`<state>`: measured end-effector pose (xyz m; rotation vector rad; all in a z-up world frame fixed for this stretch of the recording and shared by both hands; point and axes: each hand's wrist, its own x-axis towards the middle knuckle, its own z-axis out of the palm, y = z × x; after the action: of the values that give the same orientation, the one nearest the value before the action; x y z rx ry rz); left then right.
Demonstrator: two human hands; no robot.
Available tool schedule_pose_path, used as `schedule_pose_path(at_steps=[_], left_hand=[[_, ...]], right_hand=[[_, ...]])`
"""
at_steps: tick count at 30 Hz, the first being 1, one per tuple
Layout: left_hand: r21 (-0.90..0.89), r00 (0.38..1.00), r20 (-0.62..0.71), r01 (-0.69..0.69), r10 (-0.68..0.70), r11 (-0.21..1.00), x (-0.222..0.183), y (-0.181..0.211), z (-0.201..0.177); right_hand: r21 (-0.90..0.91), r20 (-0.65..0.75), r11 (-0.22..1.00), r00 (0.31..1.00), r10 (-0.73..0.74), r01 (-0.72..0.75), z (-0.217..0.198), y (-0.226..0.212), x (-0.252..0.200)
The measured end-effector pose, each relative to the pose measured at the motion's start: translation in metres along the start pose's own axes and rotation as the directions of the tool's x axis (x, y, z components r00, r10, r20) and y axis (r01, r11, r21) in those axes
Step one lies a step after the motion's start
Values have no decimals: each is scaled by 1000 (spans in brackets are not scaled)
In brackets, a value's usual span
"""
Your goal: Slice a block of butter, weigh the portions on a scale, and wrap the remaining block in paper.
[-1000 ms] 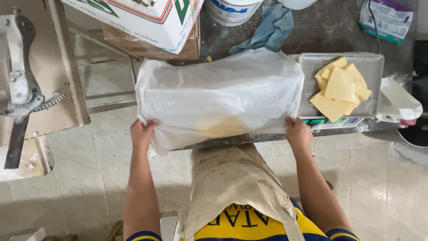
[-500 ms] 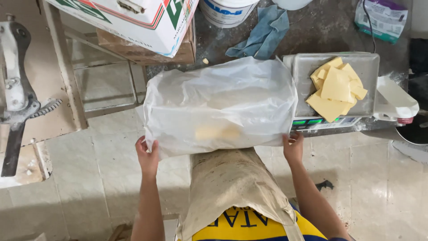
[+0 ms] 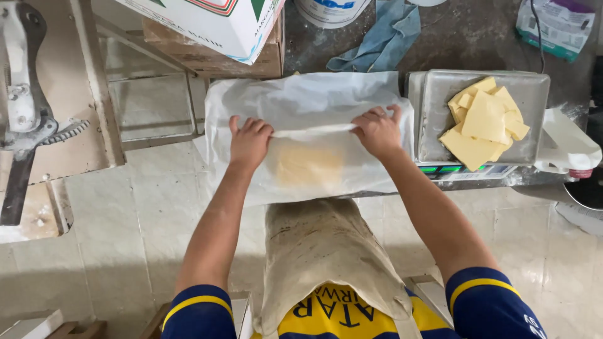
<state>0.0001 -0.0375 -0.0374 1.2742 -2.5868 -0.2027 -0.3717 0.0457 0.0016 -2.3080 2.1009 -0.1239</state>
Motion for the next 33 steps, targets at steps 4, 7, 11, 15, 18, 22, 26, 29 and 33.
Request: schedule_pose_path(at_steps=[4,7,11,15,18,22,26,29,33], left_hand=[[91,993,-96,79,-70,993,26,-22,26],[139,988,-110,127,-112,982,38,-25,47],[193,967,-184,209,-174,959,38,-3,41],[19,984,-163,76,-72,997,8,73,-27],[-216,988,69,-123,141,968,-25,115,-33],[-5,889,450,-93,85,996,-39,128,-14],[110,990,104,-109,98,988,-50,129,25],[42,993,83,-91,87,995,-42,133,6],[-64,930,347,-105,121,992,-18,116,-12]], right_hand=[[-109,-113,994,993,20,-33,23,5,43],[-134,-57,983,992,116,-123,49,0,56],[-61,192,971,952,239,-231,28,-38,51],[-185,-178,982,982,-65,31,12,-87,-3],[63,149,987,976,-157,149,-28,-119,-35],[-63,653,973,747,-128,222,-18,-123,-30],[-107,725,962,682,-98,252,-2,-124,-32],[-59,706,972,698,-119,226,1,-123,-31],[-40,645,966,745,-170,255,-15,-114,-14]])
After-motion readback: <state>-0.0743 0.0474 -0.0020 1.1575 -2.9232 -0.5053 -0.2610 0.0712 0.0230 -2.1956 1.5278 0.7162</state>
